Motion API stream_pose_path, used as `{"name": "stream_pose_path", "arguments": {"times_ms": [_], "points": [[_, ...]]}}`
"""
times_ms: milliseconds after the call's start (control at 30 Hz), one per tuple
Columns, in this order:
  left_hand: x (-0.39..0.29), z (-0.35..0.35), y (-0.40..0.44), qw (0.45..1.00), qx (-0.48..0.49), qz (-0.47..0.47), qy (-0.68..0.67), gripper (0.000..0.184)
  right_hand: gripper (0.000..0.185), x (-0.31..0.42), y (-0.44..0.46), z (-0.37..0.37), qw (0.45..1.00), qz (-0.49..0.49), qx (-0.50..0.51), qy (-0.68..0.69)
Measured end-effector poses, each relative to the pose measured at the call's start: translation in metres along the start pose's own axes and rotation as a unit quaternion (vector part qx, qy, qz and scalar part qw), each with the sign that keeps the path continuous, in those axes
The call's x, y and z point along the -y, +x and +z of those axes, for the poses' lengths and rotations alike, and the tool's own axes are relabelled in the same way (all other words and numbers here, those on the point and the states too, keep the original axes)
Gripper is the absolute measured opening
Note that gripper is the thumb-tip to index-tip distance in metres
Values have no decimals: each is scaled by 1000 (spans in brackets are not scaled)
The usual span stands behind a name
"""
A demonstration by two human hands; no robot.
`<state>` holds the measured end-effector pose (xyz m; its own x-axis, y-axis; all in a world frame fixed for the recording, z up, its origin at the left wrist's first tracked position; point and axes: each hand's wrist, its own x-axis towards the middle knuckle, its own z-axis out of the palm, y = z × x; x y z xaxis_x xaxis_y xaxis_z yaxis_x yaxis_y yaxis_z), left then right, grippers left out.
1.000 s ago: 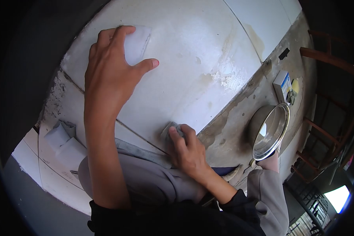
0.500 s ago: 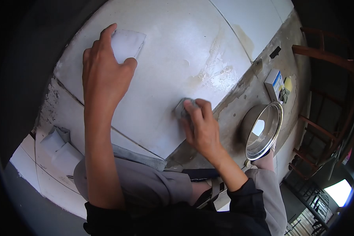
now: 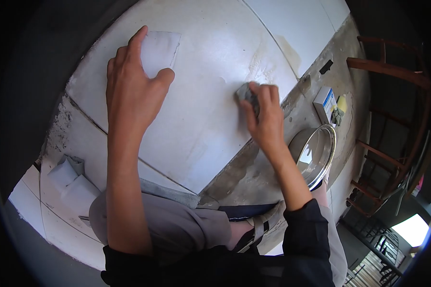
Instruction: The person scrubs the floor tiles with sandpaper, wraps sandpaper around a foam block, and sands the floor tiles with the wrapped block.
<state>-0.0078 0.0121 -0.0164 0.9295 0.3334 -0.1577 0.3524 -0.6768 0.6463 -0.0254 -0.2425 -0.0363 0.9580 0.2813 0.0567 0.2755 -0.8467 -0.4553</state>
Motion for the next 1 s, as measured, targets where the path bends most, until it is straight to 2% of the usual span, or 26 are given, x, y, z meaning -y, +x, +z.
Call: {"name": "stream_pose_path", "arguments": {"times_ms": [67, 167, 267, 300, 333, 400, 500, 600, 667, 733, 833, 933, 1000], "points": [[-1, -1, -1, 1000, 4, -6, -14, 77, 32, -27, 40, -7, 997, 40, -53, -39], [-3, -5, 0, 999, 8, -18, -31, 78, 30, -26, 56, -6, 992, 81, -86, -48], [-7, -7, 1, 999, 9, -21, -38, 79, 36, 11, 7, 5, 1000, 23, -2, 13], [-7, -7, 0, 999, 13, -20, -37, 79, 38, 27, -10, 8, 999, -22, 23, 20], [-6, -7, 0, 999, 17, -23, -36, 79, 40, 33, -21, 11, 998, -24, 45, 35], [-5, -4, -1, 999, 28, -25, -35, 79, 39, 16, -5, 7, 997, -63, 25, 31], [-5, -4, -3, 999, 28, -19, -33, 78, 29, -29, 55, 0, 996, -18, -85, -33], [-3, -5, 0, 999, 20, -16, -45, 78, 29, -32, 73, -1, 992, 64, -105, -41], [-8, -9, 1, 998, 20, -20, -51, 78, 33, -8, 49, 3, 995, 71, -64, -14], [-8, -10, 1, 998, 24, -24, -50, 78, 38, 21, 9, 13, 999, -19, -13, 34], [-7, -6, -2, 998, 32, -21, -46, 78, 40, 22, 2, 13, 996, -74, 14, 46], [-4, -3, -3, 998, 33, -15, -43, 78, 32, -25, 59, 6, 996, -14, -87, -17], [-4, -5, -2, 998, 30, -19, -46, 79, 28, -39, 86, 1, 991, 64, -112, -44]]}}
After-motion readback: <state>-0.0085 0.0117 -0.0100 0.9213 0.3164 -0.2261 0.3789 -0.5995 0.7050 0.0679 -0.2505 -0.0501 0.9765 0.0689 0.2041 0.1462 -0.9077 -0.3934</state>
